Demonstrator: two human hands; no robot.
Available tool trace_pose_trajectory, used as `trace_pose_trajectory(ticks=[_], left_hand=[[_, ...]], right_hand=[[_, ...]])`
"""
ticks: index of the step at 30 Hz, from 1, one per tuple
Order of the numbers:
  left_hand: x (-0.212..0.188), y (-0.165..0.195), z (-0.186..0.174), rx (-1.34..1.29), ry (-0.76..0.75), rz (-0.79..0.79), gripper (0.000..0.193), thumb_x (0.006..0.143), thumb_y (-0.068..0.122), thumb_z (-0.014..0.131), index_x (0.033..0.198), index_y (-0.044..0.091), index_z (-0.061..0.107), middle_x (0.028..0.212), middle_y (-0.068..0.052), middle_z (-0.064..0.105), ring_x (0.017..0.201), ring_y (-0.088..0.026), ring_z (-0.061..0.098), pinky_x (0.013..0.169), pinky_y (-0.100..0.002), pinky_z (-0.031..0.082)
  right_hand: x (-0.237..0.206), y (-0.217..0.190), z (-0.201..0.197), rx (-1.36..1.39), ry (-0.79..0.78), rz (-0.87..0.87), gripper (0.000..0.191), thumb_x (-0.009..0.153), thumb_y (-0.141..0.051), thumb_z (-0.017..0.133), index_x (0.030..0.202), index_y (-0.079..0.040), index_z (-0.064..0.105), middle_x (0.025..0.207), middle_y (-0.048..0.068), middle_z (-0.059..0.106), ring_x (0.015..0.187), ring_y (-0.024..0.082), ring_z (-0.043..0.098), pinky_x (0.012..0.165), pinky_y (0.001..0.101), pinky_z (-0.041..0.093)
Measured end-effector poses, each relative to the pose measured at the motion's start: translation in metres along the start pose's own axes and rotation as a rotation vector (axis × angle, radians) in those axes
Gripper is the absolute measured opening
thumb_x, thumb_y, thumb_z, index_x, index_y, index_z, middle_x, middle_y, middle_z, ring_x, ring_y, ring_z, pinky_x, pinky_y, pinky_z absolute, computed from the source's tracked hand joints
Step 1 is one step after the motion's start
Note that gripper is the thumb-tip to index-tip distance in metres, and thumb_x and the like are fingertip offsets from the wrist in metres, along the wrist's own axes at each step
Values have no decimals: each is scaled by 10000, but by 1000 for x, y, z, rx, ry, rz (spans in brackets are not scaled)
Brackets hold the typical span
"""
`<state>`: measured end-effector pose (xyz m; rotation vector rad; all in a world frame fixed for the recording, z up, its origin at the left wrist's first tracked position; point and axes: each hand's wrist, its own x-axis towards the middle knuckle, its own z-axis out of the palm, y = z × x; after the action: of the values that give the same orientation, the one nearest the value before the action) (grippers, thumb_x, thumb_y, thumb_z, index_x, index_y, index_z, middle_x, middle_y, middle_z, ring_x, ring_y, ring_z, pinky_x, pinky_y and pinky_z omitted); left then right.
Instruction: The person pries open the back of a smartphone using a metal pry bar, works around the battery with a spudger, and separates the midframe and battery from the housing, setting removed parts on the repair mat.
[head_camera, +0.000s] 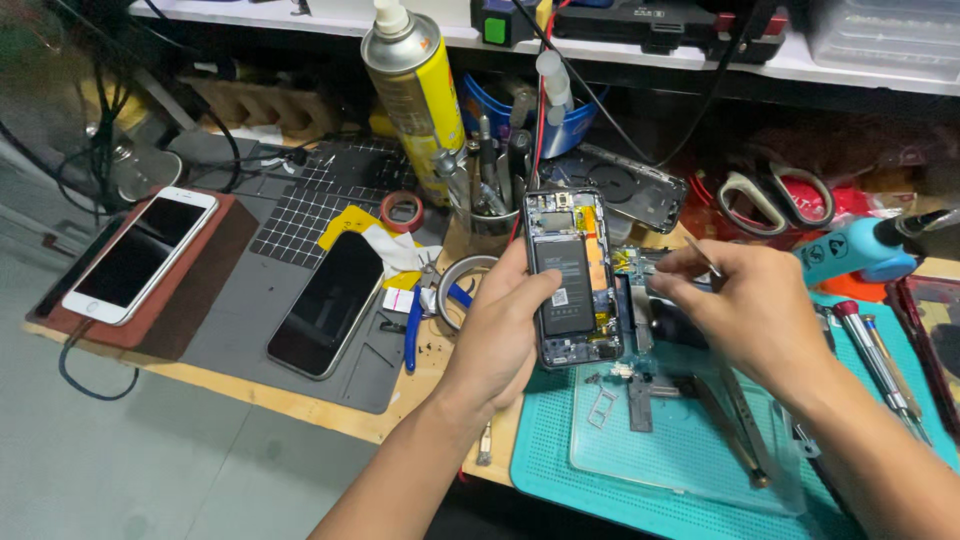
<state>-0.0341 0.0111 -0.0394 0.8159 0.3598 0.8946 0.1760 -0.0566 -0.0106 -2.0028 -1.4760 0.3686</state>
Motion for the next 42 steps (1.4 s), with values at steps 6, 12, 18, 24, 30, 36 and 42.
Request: trace_pose_trajectory(ticks=[6, 12, 18, 24, 30, 36, 42], left_hand=[[12, -12, 9, 50, -23, 109, 307, 1051, -9, 446, 1349, -36, 514, 1231, -124, 647, 1114, -167, 639, 1001, -322, 519], [18, -21, 21, 2, -14, 143, 297, 1044, -22, 443, 1335, -25, 506, 1210, -121, 653, 1090, -167, 647, 986, -333, 531], [18, -22, 27, 69, -34, 133, 287, 1056, -24, 450, 1334, -41, 518, 1197, -128, 654, 1064, -171, 655, 961, -337, 541], [16, -16, 22, 65, -53, 97, 324, 1039, -16, 454, 1355, -24, 524, 1190, -121, 665, 1053, -169, 658, 944, -330, 542], [16, -20, 21, 43, -72, 49, 317, 1031, -18, 458, 1341, -26, 526, 1203, -124, 669, 1081, -178, 661, 978, -338, 538], [16, -21, 22, 8, -61, -17, 308, 1026, -16, 449, 1322, -42, 526, 1214, -137, 667, 1096, -190, 661, 988, -351, 533], [16, -25, 23, -2, -61, -36, 327, 1014, -23, 448, 1331, -38, 530, 1212, -140, 668, 1092, -193, 666, 985, -348, 534]], right_hand=[[-33, -13, -18, 41, -144, -303, 392, 688, -71, 808, 1074, -138, 797, 825, 36, 719, 732, 177, 689, 604, 312, 572], [-49, -8, -10, -22, -41, -348, 419, 684, 38, 730, 1072, -116, 771, 957, 46, 703, 720, 180, 738, 630, 296, 592], [-52, 1, -9, 95, 7, -373, 248, 715, -9, 783, 955, -64, 750, 936, 51, 719, 783, 200, 748, 653, 294, 587], [-64, 8, -20, 94, 162, -491, 192, 737, -41, 805, 904, -41, 710, 978, 69, 768, 885, 194, 765, 737, 286, 584], [-74, 15, -29, 160, 114, -245, 269, 670, -85, 847, 912, -52, 735, 890, 29, 778, 568, 108, 613, 498, 262, 450], [-86, 28, -35, 109, 4, 42, 324, 701, -127, 915, 1000, -100, 794, 639, 52, 579, 495, 98, 427, 464, 292, 355], [-93, 33, -42, 130, -13, 91, 287, 701, -104, 880, 972, -91, 788, 730, 25, 663, 505, 120, 502, 473, 295, 402]])
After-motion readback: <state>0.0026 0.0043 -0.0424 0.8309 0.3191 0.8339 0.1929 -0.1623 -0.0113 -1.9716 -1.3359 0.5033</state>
